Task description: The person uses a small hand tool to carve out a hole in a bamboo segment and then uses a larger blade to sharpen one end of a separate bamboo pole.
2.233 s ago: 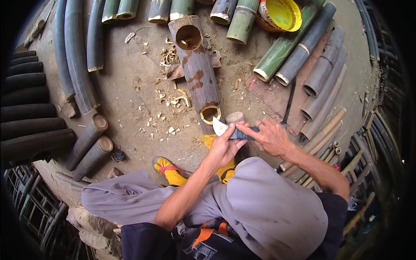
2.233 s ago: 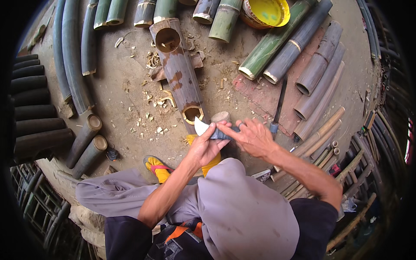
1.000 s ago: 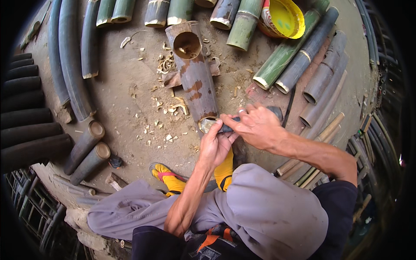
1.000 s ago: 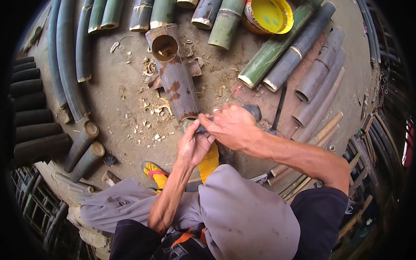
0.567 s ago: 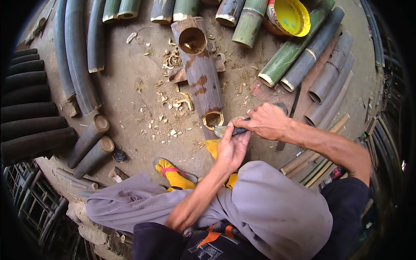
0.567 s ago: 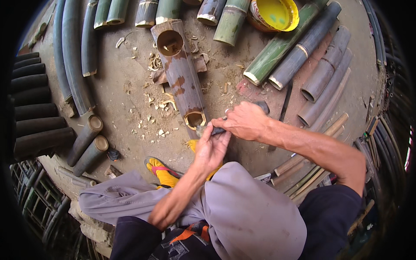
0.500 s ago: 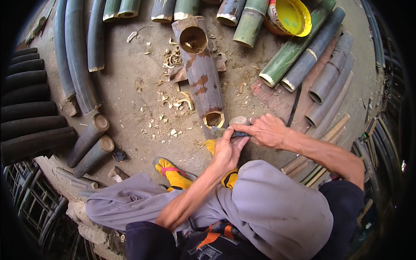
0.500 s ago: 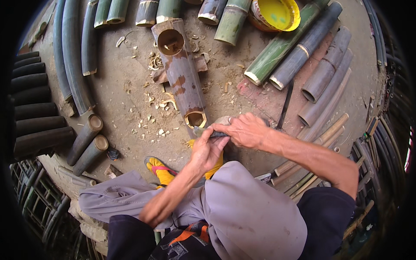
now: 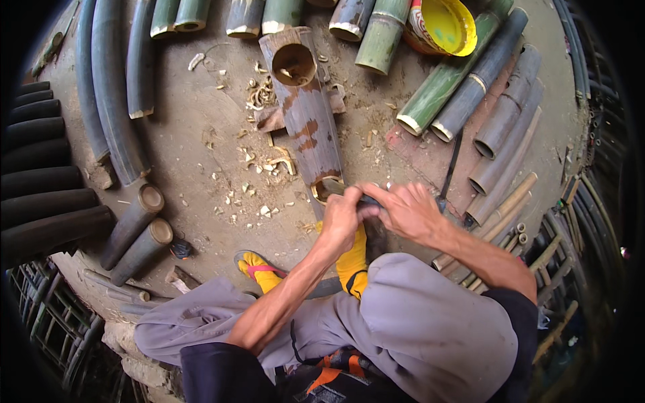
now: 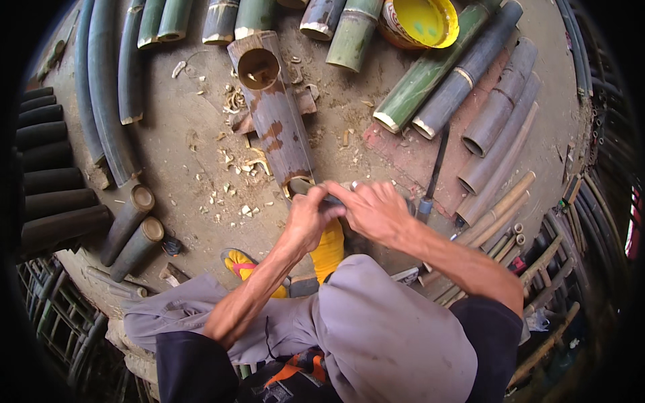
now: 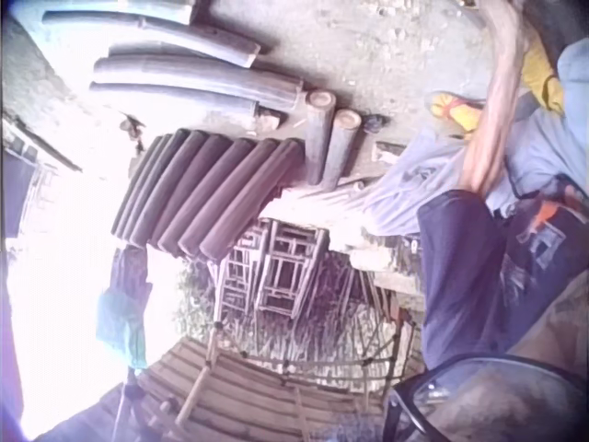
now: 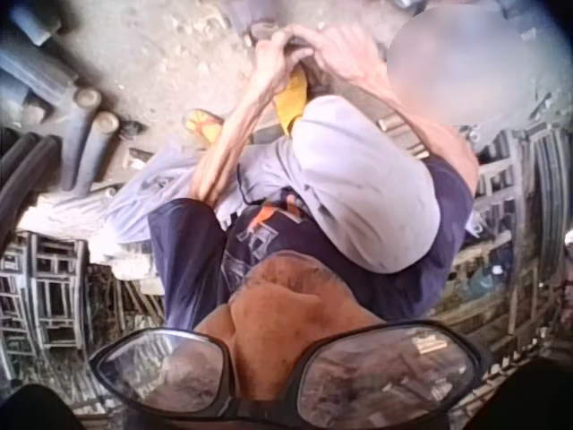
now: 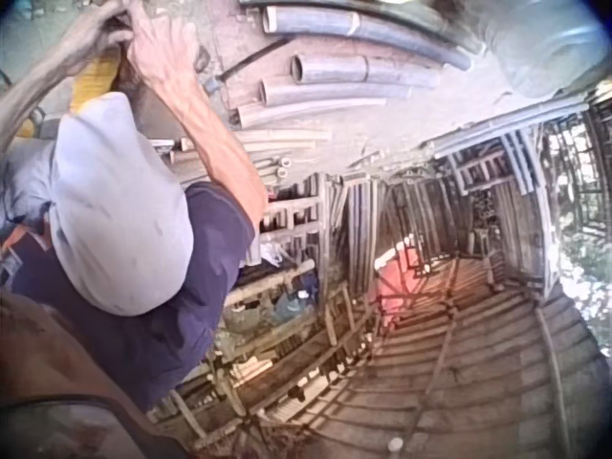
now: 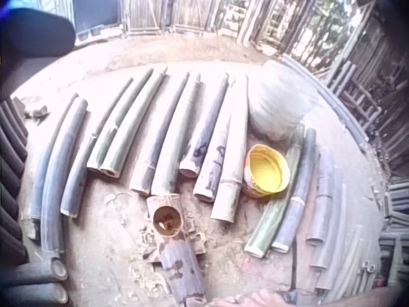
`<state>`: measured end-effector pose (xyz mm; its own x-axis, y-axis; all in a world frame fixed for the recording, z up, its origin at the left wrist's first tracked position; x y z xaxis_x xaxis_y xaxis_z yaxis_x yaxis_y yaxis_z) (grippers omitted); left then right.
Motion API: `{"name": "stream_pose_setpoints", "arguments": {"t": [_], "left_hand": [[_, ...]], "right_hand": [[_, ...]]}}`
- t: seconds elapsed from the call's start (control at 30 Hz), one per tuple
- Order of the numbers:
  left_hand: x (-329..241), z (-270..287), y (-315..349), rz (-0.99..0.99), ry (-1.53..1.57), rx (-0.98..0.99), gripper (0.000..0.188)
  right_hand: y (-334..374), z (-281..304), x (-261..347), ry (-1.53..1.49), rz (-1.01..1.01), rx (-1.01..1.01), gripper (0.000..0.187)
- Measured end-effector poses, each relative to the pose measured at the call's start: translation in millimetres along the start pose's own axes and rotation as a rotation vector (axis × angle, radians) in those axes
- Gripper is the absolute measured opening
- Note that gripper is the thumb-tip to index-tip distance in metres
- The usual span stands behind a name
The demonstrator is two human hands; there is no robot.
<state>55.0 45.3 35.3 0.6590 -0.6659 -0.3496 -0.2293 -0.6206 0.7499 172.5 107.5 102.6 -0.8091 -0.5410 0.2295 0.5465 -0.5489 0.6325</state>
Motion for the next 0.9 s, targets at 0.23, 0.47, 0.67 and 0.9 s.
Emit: {"name": "stream_pose_setpoints", "arguments": {"t": [0.23, 0.47, 0.67, 0.9], "left_hand": [[21, 0, 8, 0.038, 0.879, 0.024, 0.029], [0, 4, 8, 0.135, 0.336, -0.089, 0.024], [18, -1, 6, 0.058, 0.966, 0.117, 0.03], [46, -12, 44, 0.124, 0.525, 0.396, 0.074]], "right_hand": [[-11, 6, 2, 0.297, 0.174, -0.22, 0.044], [-6, 20, 16, -0.01, -0.065, 0.162, 0.047], [-30, 23, 11, 0.531, 0.34, -0.219, 0.042], [5, 31, 7, -0.709, 0.053, -0.038, 0.057]]}}
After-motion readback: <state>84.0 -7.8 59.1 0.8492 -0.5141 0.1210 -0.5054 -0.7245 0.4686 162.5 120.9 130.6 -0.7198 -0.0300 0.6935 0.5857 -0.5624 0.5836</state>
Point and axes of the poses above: each hand's wrist, its own y-axis away from the middle knuckle, its own z-axis out of the back of the hand, x = y × z, the point moved 3 cm from there along -y, towards the middle knuckle, and after that the axes turned 15 degrees about y, right-handed, at the moved point
